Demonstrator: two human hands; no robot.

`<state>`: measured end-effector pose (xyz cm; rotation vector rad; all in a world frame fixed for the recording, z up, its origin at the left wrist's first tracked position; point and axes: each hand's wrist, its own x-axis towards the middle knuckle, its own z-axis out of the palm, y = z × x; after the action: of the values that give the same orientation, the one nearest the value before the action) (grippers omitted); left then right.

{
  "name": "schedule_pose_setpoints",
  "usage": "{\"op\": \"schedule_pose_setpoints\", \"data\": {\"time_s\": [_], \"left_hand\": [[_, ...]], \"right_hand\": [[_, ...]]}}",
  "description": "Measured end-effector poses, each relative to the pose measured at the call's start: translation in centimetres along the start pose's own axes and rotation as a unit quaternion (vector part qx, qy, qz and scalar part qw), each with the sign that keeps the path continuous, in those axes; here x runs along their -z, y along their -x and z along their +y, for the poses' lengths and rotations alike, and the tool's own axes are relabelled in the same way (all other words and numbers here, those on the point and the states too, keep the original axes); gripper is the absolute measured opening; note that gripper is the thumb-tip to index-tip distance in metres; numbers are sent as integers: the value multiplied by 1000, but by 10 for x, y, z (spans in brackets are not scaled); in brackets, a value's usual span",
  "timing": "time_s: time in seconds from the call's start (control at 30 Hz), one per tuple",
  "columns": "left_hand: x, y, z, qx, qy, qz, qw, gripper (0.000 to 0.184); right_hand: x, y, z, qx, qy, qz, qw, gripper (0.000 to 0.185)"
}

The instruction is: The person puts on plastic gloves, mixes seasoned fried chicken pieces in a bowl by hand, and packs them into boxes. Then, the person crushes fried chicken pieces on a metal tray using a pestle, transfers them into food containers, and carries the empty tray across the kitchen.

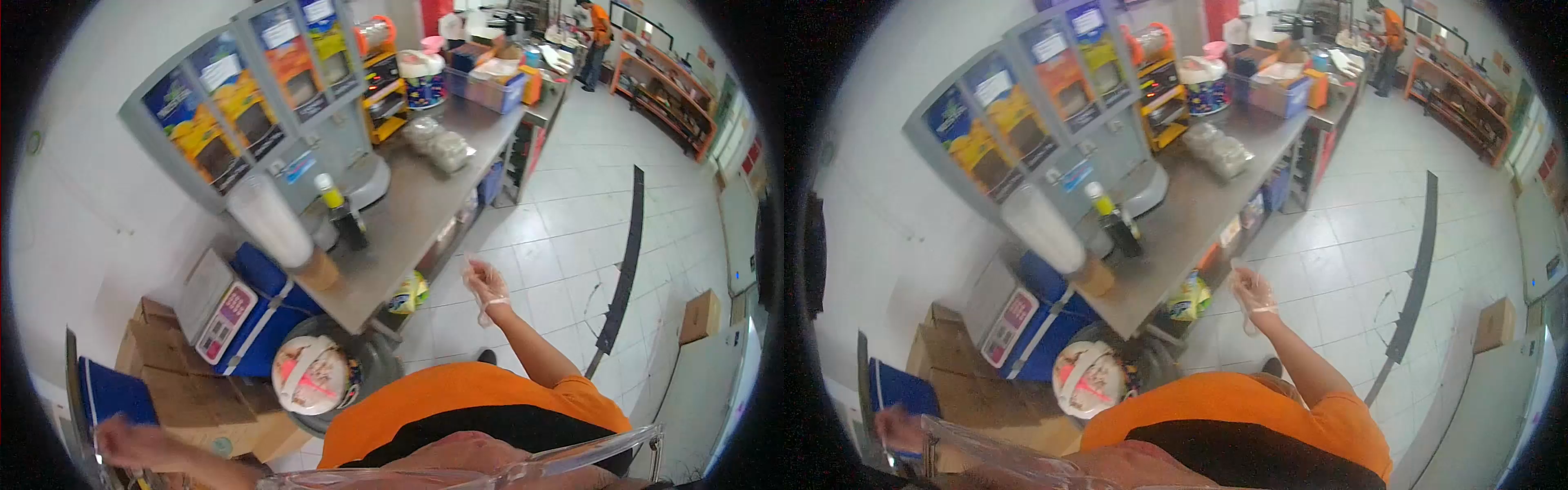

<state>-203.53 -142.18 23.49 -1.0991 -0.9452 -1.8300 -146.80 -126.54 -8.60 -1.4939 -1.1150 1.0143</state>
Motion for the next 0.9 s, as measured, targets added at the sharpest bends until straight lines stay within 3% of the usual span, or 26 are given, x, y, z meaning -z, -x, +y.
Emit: {"op": "schedule_pose_setpoints", "data": {"time_s": [0.03, 0.07, 0.13, 0.17, 0.23, 0.3, 0.4, 0.5, 0.57, 0.6, 0.7, 0.73, 0.83, 0.87, 0.9], "left_hand": [[-46, 63, 44, 41, 56, -105, 992, 24], [-93, 134, 94, 63, 110, -243, 962, 36], [-162, 242, 188, 23, 210, -489, 846, 62], [-199, 276, 240, 55, 241, -581, 775, 66], [-246, 352, 312, 20, 325, -669, 668, 86], [-263, 434, 376, 117, 442, -614, 643, 91], [-282, 525, 428, 211, 483, -543, 654, 87], [-330, 543, 457, 181, 448, -534, 694, 75], [-368, 590, 453, 188, 431, -511, 719, 69], [-389, 610, 453, 192, 420, -500, 733, 66], [-460, 650, 467, 262, 333, -545, 724, 60], [-483, 665, 471, 211, 346, -544, 735, 53], [-552, 707, 509, 225, 380, -586, 679, 44], [-583, 727, 524, 260, 437, -571, 645, 42], [-619, 739, 534, 298, 395, -591, 636, 43]], "right_hand": [[20, -9, -6, 26, 14, 47, 998, 42], [38, -19, -3, 60, -69, 68, 994, 47], [72, -40, 3, 132, -229, 110, 958, 57], [90, -47, -6, 137, -238, 123, 954, 61], [124, -53, -33, 148, -261, 153, 941, 67], [150, -59, -34, 173, -238, 176, 939, 67], [180, -68, -25, 175, -189, 189, 947, 67], [190, -101, 20, 184, -142, 162, 959, 74], [203, -118, 12, 275, -18, 159, 948, 64], [211, -132, 18, 275, 25, 138, 951, 63], [243, -192, 48, 292, 148, 65, 943, 59], [265, -221, 55, 307, 185, 35, 933, 57], [344, -273, 35, 164, -75, -88, 980, 54], [378, -290, 28, 223, 29, -99, 969, 53], [409, -303, 18, 274, 136, -111, 946, 53]]}}
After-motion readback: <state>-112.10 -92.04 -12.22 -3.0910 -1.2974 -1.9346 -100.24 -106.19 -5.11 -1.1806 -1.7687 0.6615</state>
